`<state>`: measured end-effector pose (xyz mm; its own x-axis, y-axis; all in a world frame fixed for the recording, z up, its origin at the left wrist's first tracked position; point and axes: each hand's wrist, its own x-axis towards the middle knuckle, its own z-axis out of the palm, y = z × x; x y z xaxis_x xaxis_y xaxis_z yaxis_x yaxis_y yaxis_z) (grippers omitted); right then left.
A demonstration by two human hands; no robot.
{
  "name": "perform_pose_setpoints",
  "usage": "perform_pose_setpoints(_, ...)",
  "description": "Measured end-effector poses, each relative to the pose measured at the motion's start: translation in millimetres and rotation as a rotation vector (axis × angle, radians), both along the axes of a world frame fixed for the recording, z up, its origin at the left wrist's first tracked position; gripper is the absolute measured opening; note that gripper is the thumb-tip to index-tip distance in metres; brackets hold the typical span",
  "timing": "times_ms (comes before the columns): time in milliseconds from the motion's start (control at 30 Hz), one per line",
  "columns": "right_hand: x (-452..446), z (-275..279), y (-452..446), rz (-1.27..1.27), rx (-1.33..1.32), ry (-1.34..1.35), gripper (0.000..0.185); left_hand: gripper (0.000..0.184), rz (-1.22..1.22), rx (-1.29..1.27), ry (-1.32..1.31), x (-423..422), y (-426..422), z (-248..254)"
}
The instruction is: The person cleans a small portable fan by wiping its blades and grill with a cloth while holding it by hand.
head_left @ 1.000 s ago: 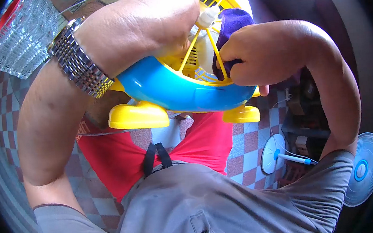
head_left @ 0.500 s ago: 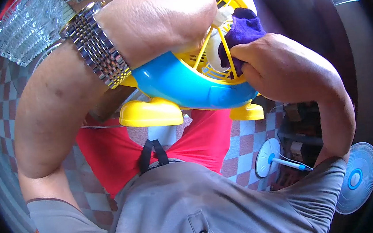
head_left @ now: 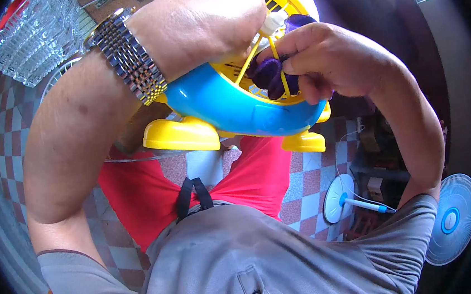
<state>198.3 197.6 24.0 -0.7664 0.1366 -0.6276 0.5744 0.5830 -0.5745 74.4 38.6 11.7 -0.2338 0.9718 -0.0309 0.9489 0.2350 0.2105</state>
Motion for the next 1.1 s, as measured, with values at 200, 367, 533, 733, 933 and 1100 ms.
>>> perform_pose_setpoints(200,5,-8,9,0.136,-0.075,0.033,0.03,0.022,-0.015,-0.195,-0.118,-9,12,11)
perform_pose_setpoints(367,-21,2,-2,0.692,0.382,-0.282,0.014,0.023,-0.032,0.018,0.029,-3,8,-14)
perform_pose_setpoints(533,9,3,-11,0.853,0.906,-0.069,0.02,0.03,0.03,0.129,0.181,-5,11,-40)
perform_pose_setpoints(733,37,9,-29,0.517,1.12,0.378,0.027,0.027,0.005,0.174,0.191,-14,4,-48)
perform_pose_setpoints(933,68,20,24,0.215,1.038,0.953,0.035,0.03,-0.004,0.211,0.233,-11,2,-49)
perform_pose_setpoints(1100,76,10,44,-0.112,0.578,1.029,0.036,0.03,0.013,0.179,0.23,-9,5,-49)
